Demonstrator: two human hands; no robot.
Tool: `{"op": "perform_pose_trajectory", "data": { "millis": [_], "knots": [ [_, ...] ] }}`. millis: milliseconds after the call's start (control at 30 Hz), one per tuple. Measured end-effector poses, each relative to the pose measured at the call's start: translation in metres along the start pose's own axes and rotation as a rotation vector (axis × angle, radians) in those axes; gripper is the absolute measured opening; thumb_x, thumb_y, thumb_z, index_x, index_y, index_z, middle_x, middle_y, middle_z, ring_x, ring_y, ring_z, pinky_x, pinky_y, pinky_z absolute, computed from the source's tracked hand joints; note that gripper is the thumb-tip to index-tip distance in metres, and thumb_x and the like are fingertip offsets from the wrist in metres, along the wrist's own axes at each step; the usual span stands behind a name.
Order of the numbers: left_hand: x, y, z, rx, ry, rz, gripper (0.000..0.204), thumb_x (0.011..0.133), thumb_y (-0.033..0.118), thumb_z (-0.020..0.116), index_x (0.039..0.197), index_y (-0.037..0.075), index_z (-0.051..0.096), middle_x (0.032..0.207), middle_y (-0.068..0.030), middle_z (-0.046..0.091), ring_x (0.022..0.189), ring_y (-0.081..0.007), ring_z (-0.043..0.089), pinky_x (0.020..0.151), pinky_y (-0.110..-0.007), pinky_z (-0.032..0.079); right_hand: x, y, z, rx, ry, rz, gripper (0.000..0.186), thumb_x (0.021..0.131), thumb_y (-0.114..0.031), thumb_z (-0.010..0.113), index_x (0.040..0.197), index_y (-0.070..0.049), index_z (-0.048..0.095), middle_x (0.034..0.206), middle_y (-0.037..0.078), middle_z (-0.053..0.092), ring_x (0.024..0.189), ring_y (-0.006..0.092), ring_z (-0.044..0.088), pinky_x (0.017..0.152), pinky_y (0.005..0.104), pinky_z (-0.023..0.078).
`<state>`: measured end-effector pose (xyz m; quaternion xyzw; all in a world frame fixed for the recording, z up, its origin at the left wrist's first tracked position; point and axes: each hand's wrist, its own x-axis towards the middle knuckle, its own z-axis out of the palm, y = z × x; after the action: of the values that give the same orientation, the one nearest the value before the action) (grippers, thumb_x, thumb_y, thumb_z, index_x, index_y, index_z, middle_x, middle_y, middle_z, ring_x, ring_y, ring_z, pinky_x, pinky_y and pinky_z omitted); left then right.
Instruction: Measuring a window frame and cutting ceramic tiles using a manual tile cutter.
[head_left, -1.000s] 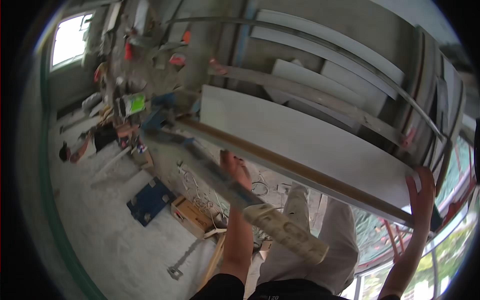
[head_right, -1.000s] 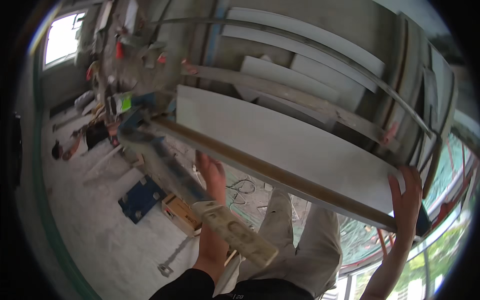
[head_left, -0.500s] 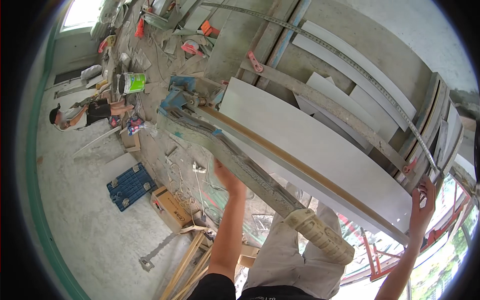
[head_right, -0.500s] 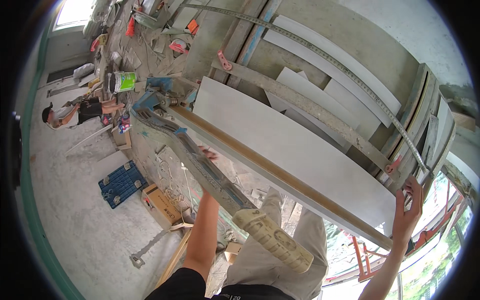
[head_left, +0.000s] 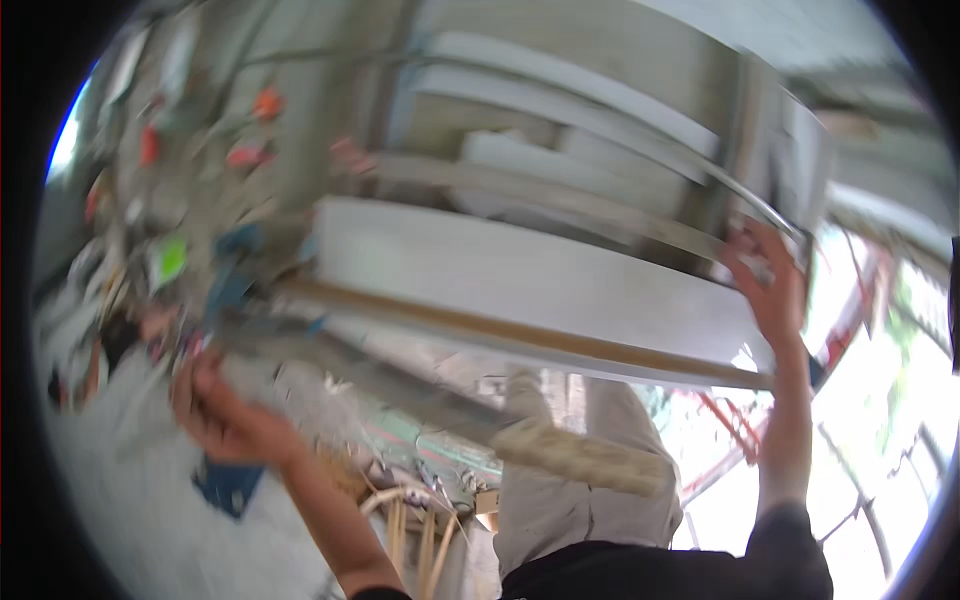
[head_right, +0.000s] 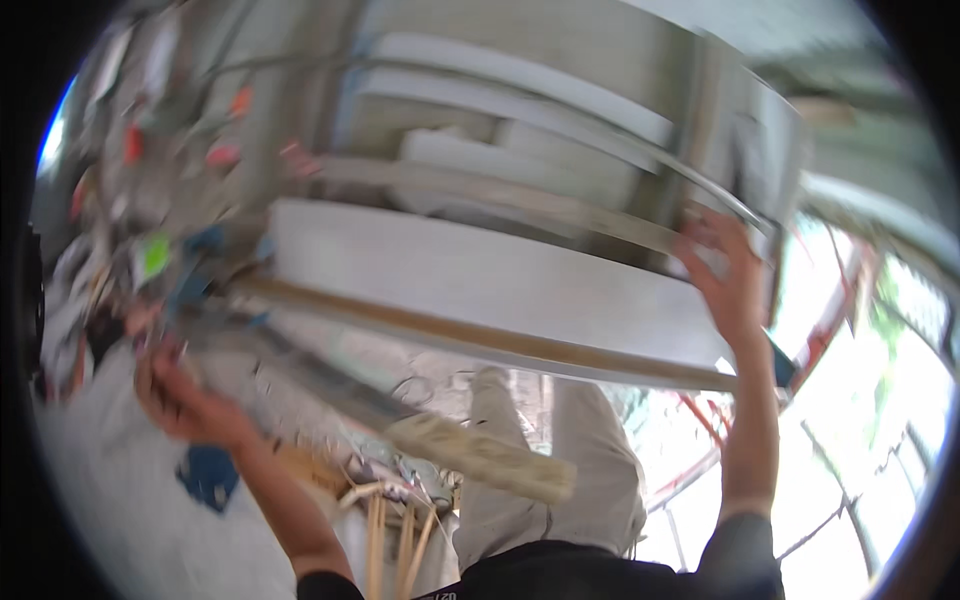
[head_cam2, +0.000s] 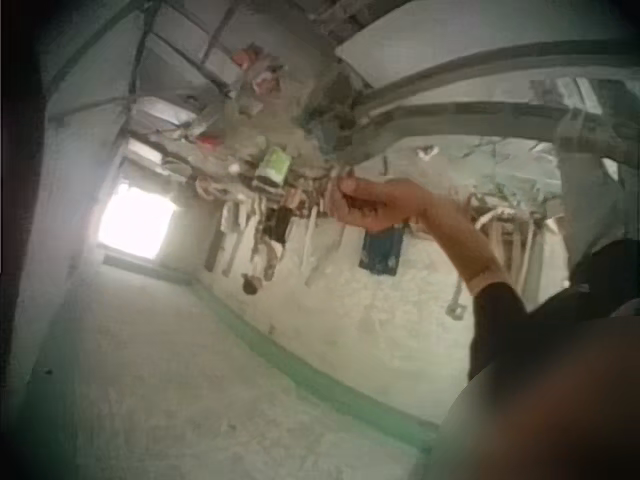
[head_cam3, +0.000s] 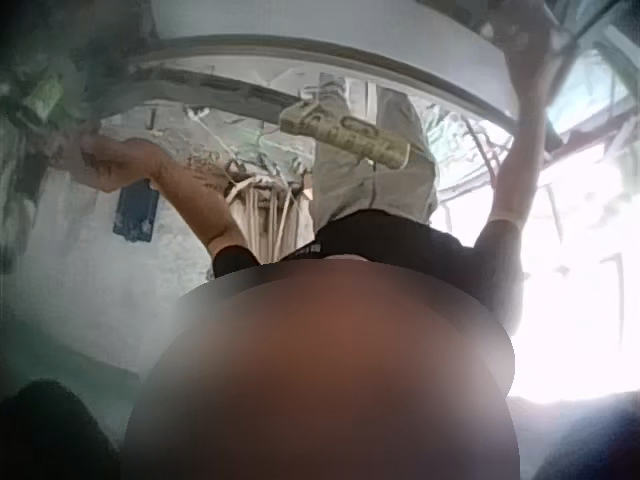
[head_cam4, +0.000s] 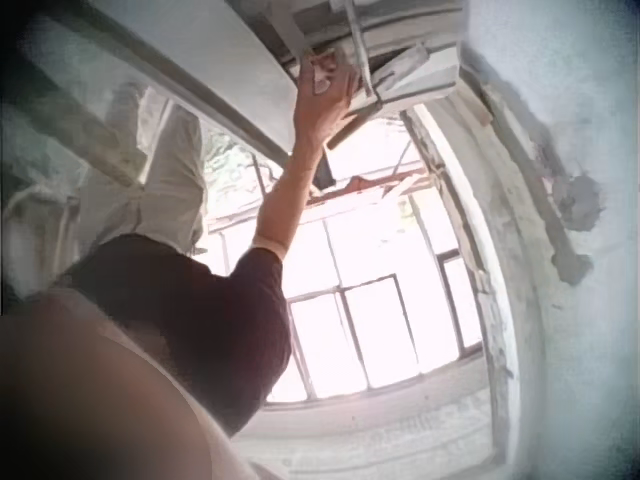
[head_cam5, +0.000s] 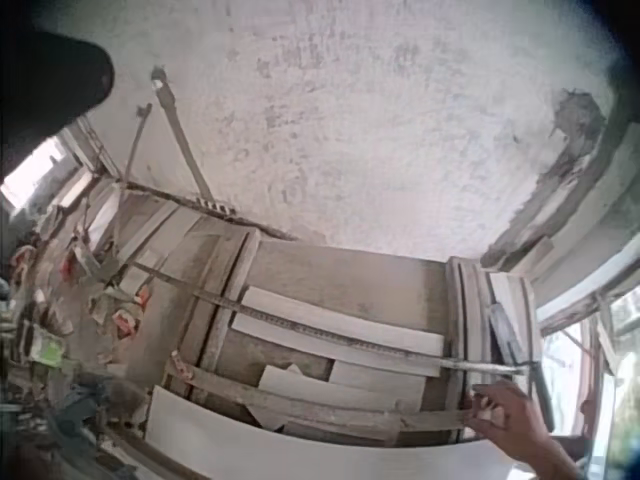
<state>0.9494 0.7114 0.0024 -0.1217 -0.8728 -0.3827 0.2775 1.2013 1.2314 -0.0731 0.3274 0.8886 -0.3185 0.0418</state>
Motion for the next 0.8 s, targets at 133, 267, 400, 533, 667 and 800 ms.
{"op": "perform_pose_trajectory", "data": {
  "millis": [133,267,400,533,667,800],
  "knots": [
    [-0.030,-0.003,-0.014,0.261,0.177,-0.055,0.031,0.113,0.020,0.061,0.126,-0.008,0.068,0.118,-0.0196,0.073,0.101,-0.0254,0.071,0.093,-0.036,0.059,0.012,0.010,0.004,0.008,-0.055,-0.113,0.050,0.096,-0.024,0.080,0.141,-0.008,0.066,0.128,0.014,0.069,0.115,0.0342,0.071,0.096,0.0430,0.057],
    [-0.084,-0.062,-0.037,0.168,-0.105,-0.170,0.033,0.114,0.023,0.058,0.125,-0.007,0.068,0.121,-0.0183,0.071,0.102,-0.0293,0.070,0.094,-0.040,0.058,0.005,0.048,-0.012,0.071,0.035,-0.071,0.044,0.099,-0.023,0.077,0.140,-0.007,0.067,0.121,0.015,0.071,0.110,0.0354,0.072,0.095,0.0433,0.057],
    [-0.150,-0.125,-0.042,0.293,-0.455,-0.363,0.039,0.114,0.030,0.055,0.133,-0.003,0.061,0.127,-0.0161,0.066,0.112,-0.0260,0.066,0.102,-0.040,0.054,-0.010,0.056,-0.023,-0.124,0.026,-0.019,0.039,0.099,-0.017,0.077,0.134,-0.004,0.069,0.120,0.013,0.073,0.106,0.0292,0.073,0.095,0.0399,0.058],
    [-0.164,-0.073,0.014,-0.205,-0.501,-1.008,0.053,0.113,0.037,0.054,0.151,0.001,0.046,0.138,-0.0155,0.061,0.128,-0.0253,0.062,0.115,-0.041,0.048,-0.033,0.078,-0.023,-0.197,0.021,-0.057,0.036,0.099,-0.019,0.078,0.131,-0.005,0.071,0.121,0.013,0.073,0.108,0.0311,0.073,0.095,0.0411,0.059],
    [-0.165,-0.038,0.031,-0.269,-0.408,-1.033,0.058,0.114,0.037,0.053,0.156,0.001,0.040,0.144,-0.0177,0.059,0.132,-0.0292,0.061,0.119,-0.044,0.047,-0.053,0.075,-0.044,-0.195,0.042,-0.074,0.034,0.099,-0.019,0.079,0.129,-0.005,0.073,0.120,0.012,0.074,0.110,0.0330,0.073,0.096,0.0421,0.059],
    [-0.199,-0.042,0.047,-0.340,-0.406,-1.034,0.059,0.114,0.038,0.053,0.157,0.000,0.041,0.143,-0.0201,0.062,0.127,-0.0314,0.065,0.113,-0.043,0.052,-0.093,0.073,-0.080,-0.125,0.198,-0.098,0.030,0.094,-0.014,0.082,0.122,-0.002,0.075,0.113,0.016,0.074,0.103,0.0342,0.075,0.090,0.0424,0.061]
  ]
}}
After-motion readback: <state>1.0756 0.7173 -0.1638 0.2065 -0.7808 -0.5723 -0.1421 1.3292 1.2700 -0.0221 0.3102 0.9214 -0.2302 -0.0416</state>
